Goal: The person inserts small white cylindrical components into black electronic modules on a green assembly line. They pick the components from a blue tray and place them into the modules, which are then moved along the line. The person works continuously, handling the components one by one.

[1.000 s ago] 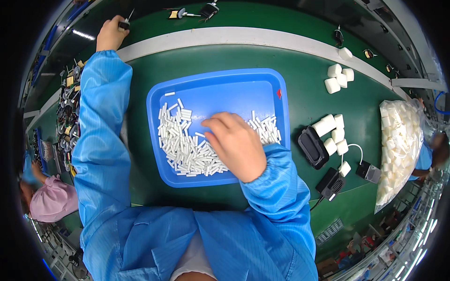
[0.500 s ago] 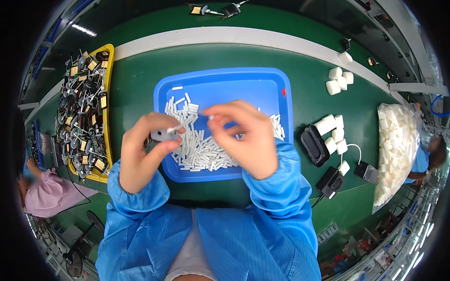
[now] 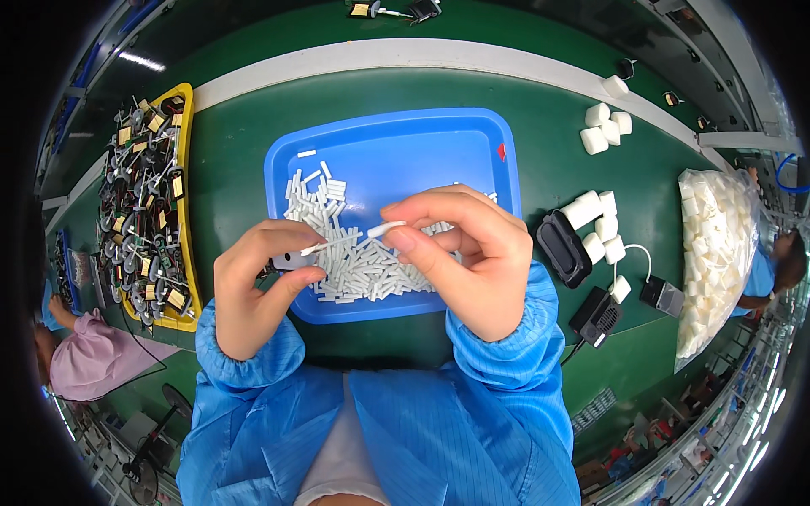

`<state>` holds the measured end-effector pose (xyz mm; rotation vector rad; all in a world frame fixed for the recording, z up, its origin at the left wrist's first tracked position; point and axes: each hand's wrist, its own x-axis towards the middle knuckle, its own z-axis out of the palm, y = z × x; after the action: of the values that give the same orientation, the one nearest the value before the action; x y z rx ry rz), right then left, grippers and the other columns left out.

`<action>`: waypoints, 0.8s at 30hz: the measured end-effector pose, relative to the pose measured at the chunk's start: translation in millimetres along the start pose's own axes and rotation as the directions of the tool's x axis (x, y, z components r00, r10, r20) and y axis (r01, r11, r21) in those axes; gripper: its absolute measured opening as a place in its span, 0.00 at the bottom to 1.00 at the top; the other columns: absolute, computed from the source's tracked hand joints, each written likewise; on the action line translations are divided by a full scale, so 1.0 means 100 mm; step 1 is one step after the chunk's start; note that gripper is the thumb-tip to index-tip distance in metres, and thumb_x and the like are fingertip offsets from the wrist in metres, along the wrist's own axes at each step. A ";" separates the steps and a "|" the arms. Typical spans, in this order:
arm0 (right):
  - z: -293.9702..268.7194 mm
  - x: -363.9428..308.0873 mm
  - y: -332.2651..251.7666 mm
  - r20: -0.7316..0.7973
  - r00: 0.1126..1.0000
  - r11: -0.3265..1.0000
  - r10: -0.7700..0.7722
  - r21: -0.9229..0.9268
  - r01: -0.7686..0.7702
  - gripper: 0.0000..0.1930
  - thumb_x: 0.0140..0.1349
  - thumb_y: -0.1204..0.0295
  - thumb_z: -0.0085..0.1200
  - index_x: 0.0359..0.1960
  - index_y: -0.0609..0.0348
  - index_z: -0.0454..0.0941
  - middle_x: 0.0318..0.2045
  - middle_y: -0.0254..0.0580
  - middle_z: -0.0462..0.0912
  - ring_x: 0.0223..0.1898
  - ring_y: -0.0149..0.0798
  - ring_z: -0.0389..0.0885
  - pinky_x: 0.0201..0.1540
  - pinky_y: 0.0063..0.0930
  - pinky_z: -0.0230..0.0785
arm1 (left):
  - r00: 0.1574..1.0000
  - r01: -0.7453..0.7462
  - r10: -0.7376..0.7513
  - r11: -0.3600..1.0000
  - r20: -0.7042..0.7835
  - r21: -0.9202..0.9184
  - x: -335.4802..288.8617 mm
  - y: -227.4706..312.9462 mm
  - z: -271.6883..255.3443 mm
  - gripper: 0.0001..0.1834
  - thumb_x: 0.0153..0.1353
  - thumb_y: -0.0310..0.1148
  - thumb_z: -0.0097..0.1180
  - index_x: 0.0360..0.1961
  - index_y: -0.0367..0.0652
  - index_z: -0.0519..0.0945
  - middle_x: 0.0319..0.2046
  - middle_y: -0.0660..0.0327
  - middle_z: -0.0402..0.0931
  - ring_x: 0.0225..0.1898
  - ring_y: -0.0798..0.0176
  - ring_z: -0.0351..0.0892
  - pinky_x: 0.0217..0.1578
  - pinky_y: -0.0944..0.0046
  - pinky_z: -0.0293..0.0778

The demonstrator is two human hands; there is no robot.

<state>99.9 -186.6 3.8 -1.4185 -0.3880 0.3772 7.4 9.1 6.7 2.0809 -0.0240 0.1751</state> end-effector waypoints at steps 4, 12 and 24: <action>0.03 0.04 0.05 0.099 0.994 0.983 -0.047 -0.170 0.064 0.08 0.52 0.83 0.60 0.36 0.67 0.80 0.34 0.46 0.82 0.35 0.35 0.83 0.34 0.23 0.80 | 0.999 0.021 -0.021 1.000 0.035 -0.007 0.03 0.02 0.02 0.16 0.45 0.24 0.67 0.37 0.35 0.77 0.36 0.52 0.79 0.39 0.53 0.79 0.40 0.62 0.74; 0.06 0.08 0.08 0.240 0.965 0.879 -0.104 -0.432 0.202 0.04 0.52 0.79 0.62 0.29 0.65 0.79 0.27 0.43 0.82 0.25 0.35 0.83 0.27 0.22 0.74 | 0.999 -0.042 0.042 0.992 0.009 0.120 0.08 0.02 0.12 0.16 0.42 0.26 0.68 0.34 0.38 0.77 0.34 0.55 0.80 0.36 0.55 0.80 0.36 0.63 0.75; -0.02 0.24 0.28 -0.152 0.976 0.908 -0.156 -0.411 0.081 0.16 0.58 0.79 0.54 0.49 0.63 0.73 0.45 0.45 0.77 0.41 0.35 0.78 0.36 0.24 0.73 | 0.927 -0.127 0.260 0.895 -0.269 0.427 1.11 -0.59 0.08 0.12 0.44 0.26 0.66 0.33 0.41 0.79 0.32 0.57 0.74 0.31 0.56 0.75 0.30 0.64 0.71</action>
<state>121.6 -173.4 -23.7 -1.8072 -0.4164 0.0633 123.7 37.7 -32.6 2.4356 -0.0011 0.6942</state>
